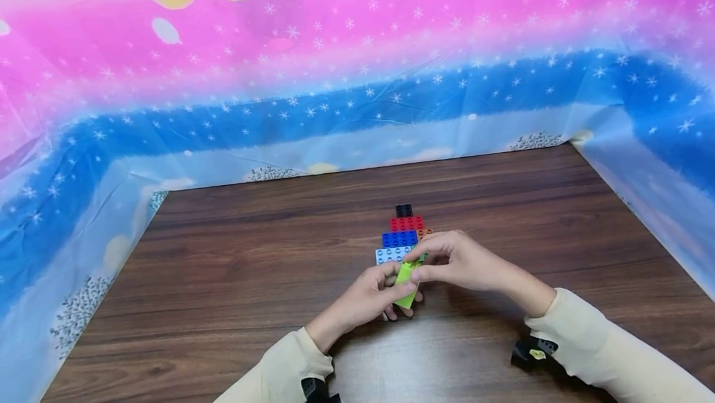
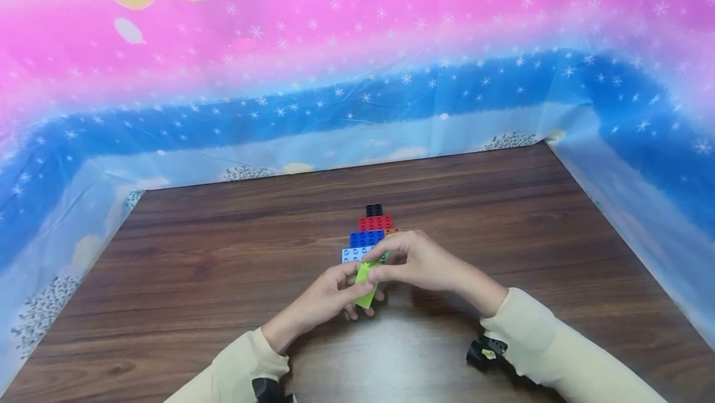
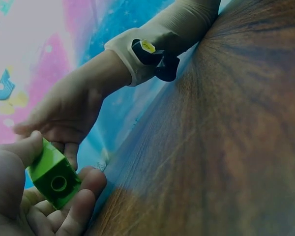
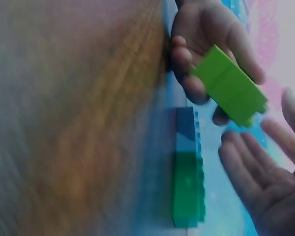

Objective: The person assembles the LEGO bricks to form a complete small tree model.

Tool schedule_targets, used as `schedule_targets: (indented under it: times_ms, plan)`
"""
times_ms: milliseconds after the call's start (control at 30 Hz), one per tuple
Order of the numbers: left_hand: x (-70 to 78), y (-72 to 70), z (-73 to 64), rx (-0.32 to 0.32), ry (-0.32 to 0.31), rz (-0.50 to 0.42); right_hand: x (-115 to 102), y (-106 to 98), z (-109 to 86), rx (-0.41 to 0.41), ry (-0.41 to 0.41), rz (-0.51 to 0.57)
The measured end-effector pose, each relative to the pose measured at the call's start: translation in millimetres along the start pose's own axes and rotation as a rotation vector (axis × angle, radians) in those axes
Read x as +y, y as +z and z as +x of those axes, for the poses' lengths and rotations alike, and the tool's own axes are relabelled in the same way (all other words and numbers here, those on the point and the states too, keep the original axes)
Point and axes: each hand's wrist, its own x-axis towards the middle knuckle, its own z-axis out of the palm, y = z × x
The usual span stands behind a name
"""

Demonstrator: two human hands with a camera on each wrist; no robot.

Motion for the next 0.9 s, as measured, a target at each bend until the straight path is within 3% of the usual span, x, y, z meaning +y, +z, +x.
schedule_targets:
  times_ms: [233, 333, 467, 700, 900]
  plan:
    - [-0.9, 0.8, 1.8, 0.029, -0.025, -0.043, 5, -19, -0.2, 0.194, 0.015, -0.305]
    - [-0.2, 0.6, 1.1, 0.031, -0.028, -0.043, 10, -25, -2.2, 0.171, 0.056, -0.408]
    - [0.6, 0.1, 0.8, 0.027, -0.029, -0.042, 14, -26, -3.0, 0.081, 0.09, -0.454]
    - [0.4, 1.7, -1.3, 0.032, -0.058, -0.033, 16, -22, -4.6, 0.047, 0.077, -0.459]
    - [0.2, 1.6, 1.0, 0.019, -0.029, -0.02, 15, -18, -4.0, 0.043, 0.031, -0.497]
